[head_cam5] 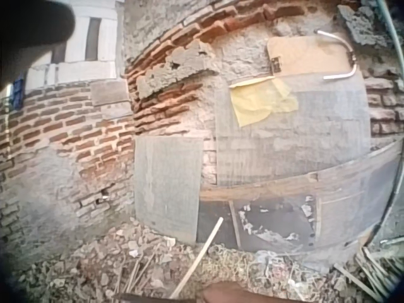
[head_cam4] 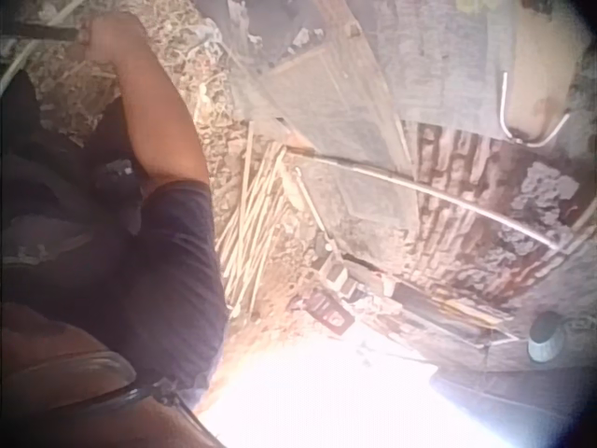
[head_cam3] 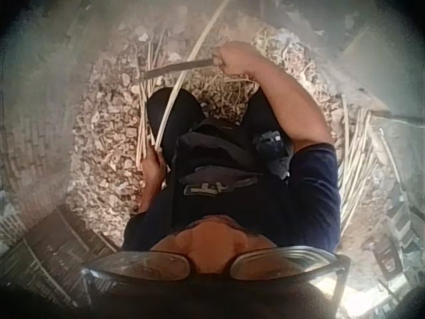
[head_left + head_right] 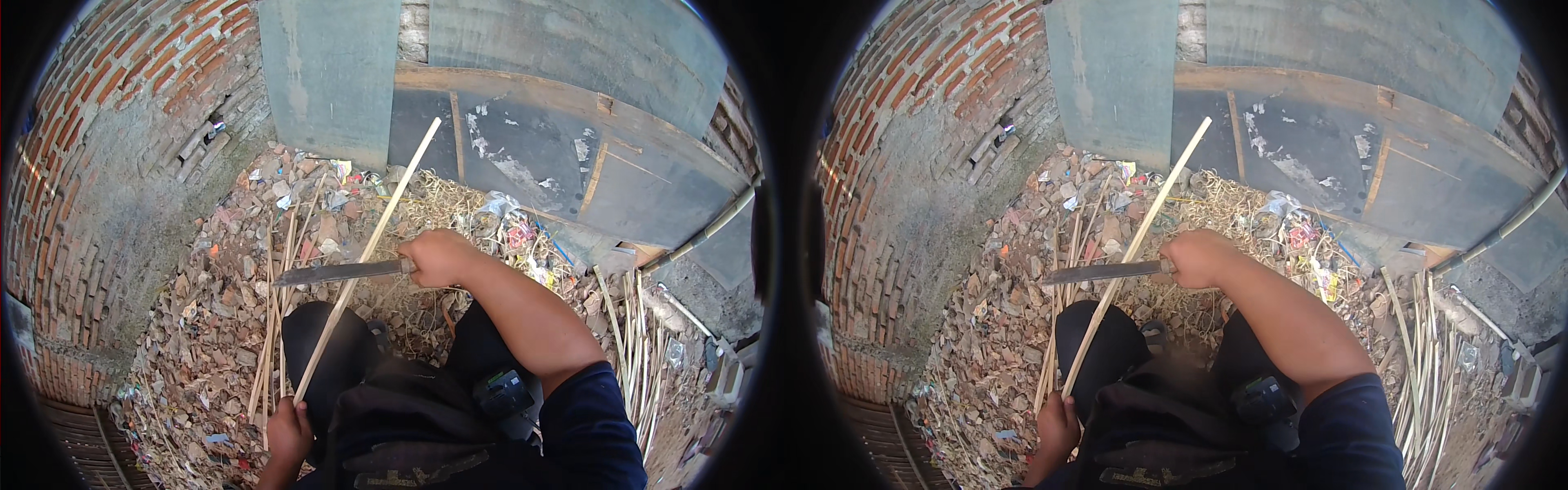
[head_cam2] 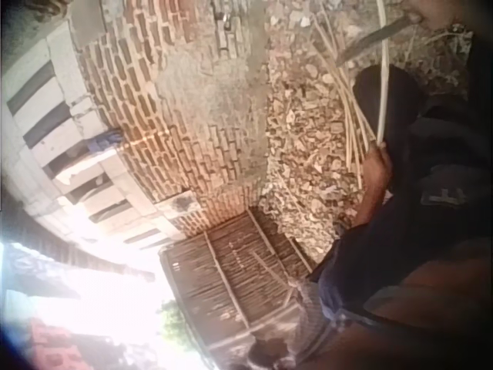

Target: The person shaves a strip of bamboo by holding it in one hand and scraping along its length using a knife.

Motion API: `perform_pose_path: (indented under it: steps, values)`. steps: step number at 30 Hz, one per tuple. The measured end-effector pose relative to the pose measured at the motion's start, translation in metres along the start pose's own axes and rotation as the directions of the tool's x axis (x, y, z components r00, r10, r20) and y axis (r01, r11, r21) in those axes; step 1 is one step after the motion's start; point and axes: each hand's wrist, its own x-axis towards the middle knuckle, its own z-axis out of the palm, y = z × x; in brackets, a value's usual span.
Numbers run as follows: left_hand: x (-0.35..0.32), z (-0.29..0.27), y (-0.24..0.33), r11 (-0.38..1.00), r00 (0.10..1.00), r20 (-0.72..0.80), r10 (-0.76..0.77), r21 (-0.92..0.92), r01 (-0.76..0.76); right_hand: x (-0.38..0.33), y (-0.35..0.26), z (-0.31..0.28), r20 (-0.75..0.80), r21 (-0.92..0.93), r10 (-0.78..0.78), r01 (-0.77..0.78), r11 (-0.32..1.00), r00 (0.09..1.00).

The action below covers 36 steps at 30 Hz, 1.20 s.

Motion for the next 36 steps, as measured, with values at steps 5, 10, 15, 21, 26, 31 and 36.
perform_pose_path:
  steps: [5, 10, 15, 21, 26, 31, 36]
  values:
    - [-0.001, 0.013, -0.004, 1.0, 1.0, -0.023, -0.014, 0.025, 0.014, 0.005, 0.004, 0.004, 0.079, 0.074, 0.071, -0.077, 0.994, 0.994]
    - [0.004, 0.01, 0.004, 0.999, 1.0, -0.025, -0.004, 0.04, 0.005, 0.011, 0.047, 0.005, -0.07, 0.193, 0.288, -0.27, 0.943, 0.955]
    - [-0.001, 0.005, 0.006, 0.995, 0.998, 0.013, -0.062, 0.077, 0.061, 0.007, -0.016, 0.007, 0.121, 0.013, 0.097, -0.099, 0.995, 0.988]
    - [0.008, 0.012, 0.009, 0.997, 0.999, -0.049, -0.013, 0.081, 0.017, 0.022, 0.019, 0.017, 0.234, 0.205, 0.067, -0.117, 0.972, 0.97]
    - [0.001, 0.006, 0.008, 0.996, 0.999, -0.013, -0.05, 0.067, 0.051, 0.01, -0.019, 0.009, 0.117, 0.044, 0.133, -0.139, 0.989, 0.984]
    - [0.003, 0.01, 0.006, 0.995, 0.999, -0.032, -0.034, 0.097, 0.037, 0.013, -0.009, 0.005, 0.104, -0.045, 0.077, -0.073, 0.996, 0.992]
    - [0.005, 0.011, 0.005, 0.997, 0.998, -0.06, 0.016, 0.081, -0.011, 0.014, 0.021, 0.013, 0.072, 0.045, 0.173, -0.176, 0.983, 0.982]
